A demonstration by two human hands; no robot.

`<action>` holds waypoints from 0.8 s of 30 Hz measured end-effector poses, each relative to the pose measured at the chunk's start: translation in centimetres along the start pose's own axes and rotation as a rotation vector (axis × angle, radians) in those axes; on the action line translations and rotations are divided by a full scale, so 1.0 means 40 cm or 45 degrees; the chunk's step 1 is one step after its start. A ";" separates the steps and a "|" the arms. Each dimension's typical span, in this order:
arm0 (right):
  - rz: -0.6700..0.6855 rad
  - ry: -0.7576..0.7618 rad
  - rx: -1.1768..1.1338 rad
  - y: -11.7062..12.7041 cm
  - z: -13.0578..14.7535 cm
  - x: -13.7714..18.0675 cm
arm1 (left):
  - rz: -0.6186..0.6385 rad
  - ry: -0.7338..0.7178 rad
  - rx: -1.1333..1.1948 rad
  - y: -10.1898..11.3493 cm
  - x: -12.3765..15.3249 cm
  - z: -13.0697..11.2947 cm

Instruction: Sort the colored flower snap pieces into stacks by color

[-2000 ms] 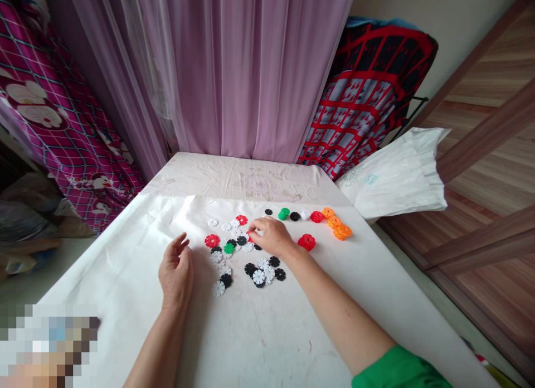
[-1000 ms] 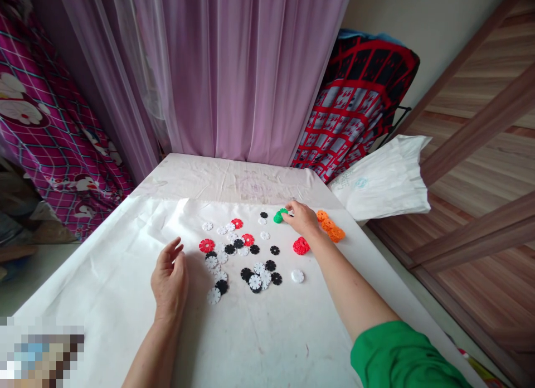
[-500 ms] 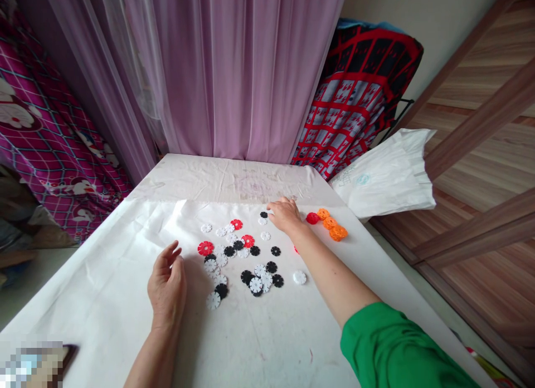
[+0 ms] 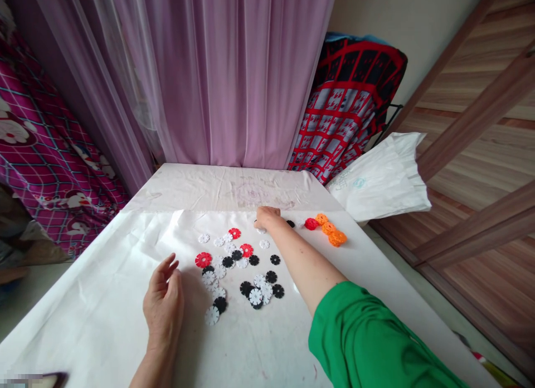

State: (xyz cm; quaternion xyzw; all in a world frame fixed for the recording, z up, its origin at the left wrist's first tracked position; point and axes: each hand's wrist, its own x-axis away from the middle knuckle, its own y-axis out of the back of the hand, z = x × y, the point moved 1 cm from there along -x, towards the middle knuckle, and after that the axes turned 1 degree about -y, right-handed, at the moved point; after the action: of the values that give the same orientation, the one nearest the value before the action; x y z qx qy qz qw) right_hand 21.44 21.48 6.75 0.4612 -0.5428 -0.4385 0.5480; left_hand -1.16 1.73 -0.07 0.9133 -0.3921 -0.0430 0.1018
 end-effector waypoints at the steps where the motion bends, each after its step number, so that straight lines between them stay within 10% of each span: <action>1: -0.016 0.020 -0.010 0.014 -0.010 0.002 | 0.001 -0.008 0.002 0.000 -0.001 0.001; 12: -0.170 0.194 0.062 0.070 -0.327 0.086 | 0.001 -0.069 -0.052 -0.005 -0.002 0.002; 24: -0.103 0.330 0.065 -0.006 -0.368 0.066 | -0.005 -0.061 -0.116 0.001 -0.008 0.008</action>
State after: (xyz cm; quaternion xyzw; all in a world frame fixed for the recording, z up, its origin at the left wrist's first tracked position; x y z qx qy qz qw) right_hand 36.22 19.28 7.23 0.5494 -0.4594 -0.3829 0.5835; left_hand -1.45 1.88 -0.36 0.9072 -0.3902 -0.0827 0.1337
